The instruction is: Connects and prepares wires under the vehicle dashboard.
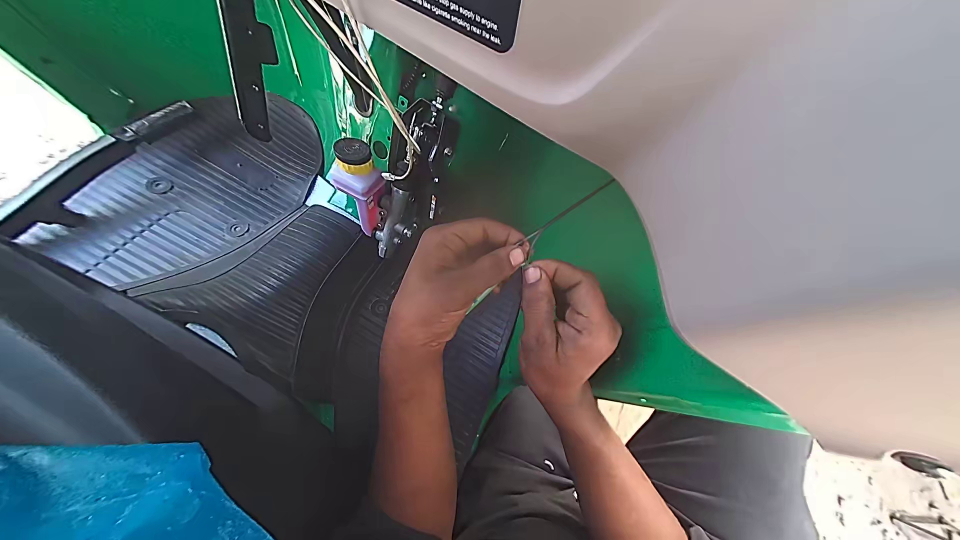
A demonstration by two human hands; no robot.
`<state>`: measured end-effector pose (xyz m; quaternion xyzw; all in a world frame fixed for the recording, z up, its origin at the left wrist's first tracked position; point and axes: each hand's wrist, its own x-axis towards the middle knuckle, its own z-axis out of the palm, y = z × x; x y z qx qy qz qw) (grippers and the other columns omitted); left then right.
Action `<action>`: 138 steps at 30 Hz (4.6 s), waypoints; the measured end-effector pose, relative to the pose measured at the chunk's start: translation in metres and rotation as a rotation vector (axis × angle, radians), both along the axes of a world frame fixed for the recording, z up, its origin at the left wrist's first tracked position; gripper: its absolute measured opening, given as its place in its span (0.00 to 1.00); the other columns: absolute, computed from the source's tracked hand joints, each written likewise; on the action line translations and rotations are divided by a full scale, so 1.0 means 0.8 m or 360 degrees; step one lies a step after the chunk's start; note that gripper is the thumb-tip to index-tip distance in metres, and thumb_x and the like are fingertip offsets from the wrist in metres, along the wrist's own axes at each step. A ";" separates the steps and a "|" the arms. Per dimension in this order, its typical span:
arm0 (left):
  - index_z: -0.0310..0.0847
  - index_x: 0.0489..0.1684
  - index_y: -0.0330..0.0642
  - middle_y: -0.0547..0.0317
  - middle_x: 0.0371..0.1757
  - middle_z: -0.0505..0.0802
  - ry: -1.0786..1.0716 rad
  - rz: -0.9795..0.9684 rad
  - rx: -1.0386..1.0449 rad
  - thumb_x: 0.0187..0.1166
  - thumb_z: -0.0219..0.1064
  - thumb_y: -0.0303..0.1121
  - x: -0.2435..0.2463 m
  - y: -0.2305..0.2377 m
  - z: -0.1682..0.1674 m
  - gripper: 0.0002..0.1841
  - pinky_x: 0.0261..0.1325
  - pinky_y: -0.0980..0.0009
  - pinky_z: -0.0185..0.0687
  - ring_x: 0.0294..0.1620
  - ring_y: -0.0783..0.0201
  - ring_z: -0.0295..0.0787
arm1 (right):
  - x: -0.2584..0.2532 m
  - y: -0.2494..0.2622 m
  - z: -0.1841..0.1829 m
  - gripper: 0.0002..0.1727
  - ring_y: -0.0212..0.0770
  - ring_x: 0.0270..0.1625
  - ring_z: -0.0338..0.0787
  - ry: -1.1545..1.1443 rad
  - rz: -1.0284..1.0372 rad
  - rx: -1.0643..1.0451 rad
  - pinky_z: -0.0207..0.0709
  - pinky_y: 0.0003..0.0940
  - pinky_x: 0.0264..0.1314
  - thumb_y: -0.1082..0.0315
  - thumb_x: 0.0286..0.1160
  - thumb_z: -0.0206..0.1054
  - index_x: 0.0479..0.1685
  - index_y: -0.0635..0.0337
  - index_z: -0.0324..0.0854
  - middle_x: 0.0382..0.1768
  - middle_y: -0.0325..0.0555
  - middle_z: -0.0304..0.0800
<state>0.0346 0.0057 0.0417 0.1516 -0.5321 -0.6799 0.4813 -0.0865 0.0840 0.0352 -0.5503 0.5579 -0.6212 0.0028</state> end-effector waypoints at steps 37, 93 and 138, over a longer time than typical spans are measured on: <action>0.87 0.52 0.37 0.54 0.42 0.90 0.0144 -0.0155 0.0213 0.82 0.68 0.31 -0.002 -0.001 -0.011 0.09 0.40 0.70 0.88 0.35 0.66 0.87 | -0.032 0.123 0.001 0.10 0.31 0.36 0.89 -0.0213 0.0937 0.1163 0.87 0.29 0.40 0.68 0.85 0.63 0.53 0.63 0.87 0.38 0.40 0.91; 0.86 0.53 0.38 0.56 0.40 0.90 0.0341 -0.0266 0.0520 0.83 0.65 0.30 -0.024 0.005 -0.014 0.09 0.47 0.66 0.90 0.39 0.64 0.89 | -0.093 0.245 0.066 0.10 0.35 0.38 0.96 -0.1134 0.1392 0.1150 0.93 0.32 0.44 0.59 0.77 0.74 0.44 0.56 0.94 0.36 0.44 0.98; 0.86 0.53 0.36 0.51 0.43 0.92 0.0481 -0.0374 0.0490 0.84 0.63 0.30 -0.021 -0.007 -0.016 0.10 0.44 0.70 0.91 0.39 0.64 0.92 | 0.004 0.018 -0.008 0.11 0.36 0.16 0.81 -0.1330 0.0700 0.0410 0.78 0.27 0.16 0.70 0.82 0.68 0.35 0.71 0.82 0.21 0.53 0.84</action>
